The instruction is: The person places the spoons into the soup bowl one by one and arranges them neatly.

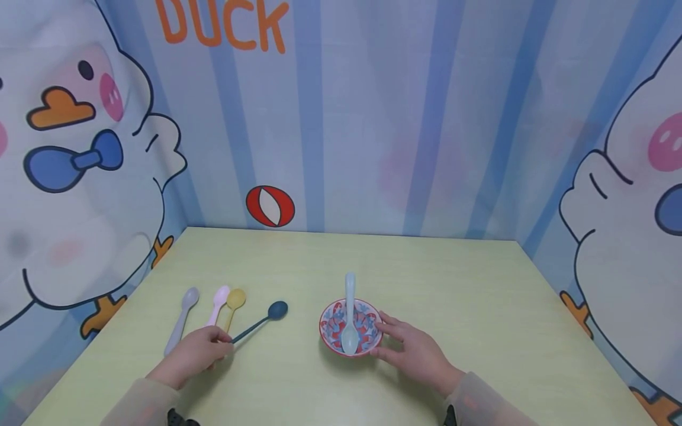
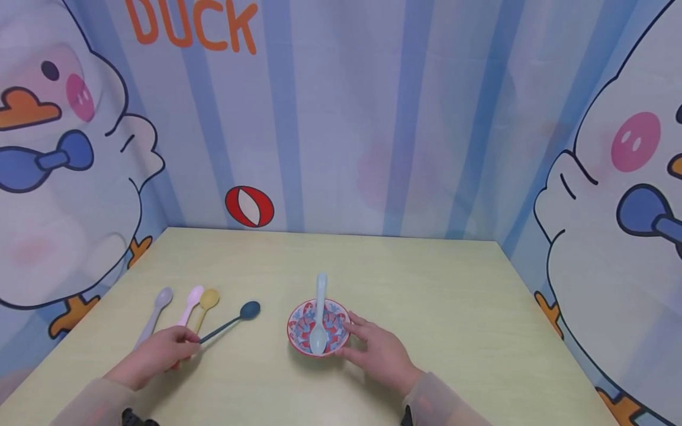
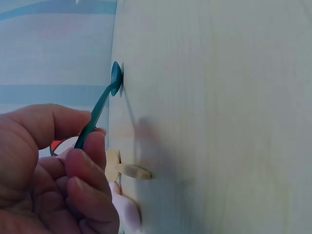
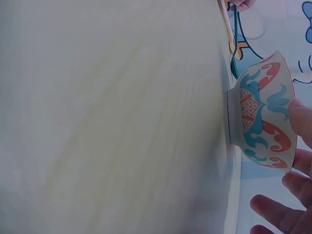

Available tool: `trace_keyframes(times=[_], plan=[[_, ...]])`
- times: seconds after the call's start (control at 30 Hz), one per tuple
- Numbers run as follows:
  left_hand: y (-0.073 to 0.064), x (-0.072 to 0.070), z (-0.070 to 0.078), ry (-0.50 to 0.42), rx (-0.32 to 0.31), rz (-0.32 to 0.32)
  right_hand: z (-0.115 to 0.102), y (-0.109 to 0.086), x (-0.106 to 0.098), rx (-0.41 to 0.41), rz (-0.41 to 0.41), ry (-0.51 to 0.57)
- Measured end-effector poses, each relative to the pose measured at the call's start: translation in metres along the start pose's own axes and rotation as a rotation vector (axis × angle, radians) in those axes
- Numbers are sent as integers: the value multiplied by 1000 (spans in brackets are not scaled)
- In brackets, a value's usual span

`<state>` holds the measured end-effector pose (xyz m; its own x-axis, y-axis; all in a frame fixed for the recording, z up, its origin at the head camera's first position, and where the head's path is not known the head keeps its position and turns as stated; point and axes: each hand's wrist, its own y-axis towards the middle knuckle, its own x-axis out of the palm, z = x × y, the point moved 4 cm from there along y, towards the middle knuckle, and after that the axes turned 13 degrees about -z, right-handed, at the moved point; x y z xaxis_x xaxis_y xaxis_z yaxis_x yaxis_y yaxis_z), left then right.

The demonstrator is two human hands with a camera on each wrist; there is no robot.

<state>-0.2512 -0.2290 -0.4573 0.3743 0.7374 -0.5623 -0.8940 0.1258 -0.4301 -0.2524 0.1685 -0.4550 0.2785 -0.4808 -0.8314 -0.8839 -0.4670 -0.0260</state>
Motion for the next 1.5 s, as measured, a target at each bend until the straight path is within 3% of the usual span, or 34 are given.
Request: trace_keyframes(times=[0.37,0.7,1.5], plan=[[-2,-8,-1,-30,-17,7,0,0,0,-7,2,-1],[-2,-14,-3,-114,-23,14,0,0,0,-17,5,6],[5,-17,-14,-484,57,108,-1,0,-1,-14,6,-5]])
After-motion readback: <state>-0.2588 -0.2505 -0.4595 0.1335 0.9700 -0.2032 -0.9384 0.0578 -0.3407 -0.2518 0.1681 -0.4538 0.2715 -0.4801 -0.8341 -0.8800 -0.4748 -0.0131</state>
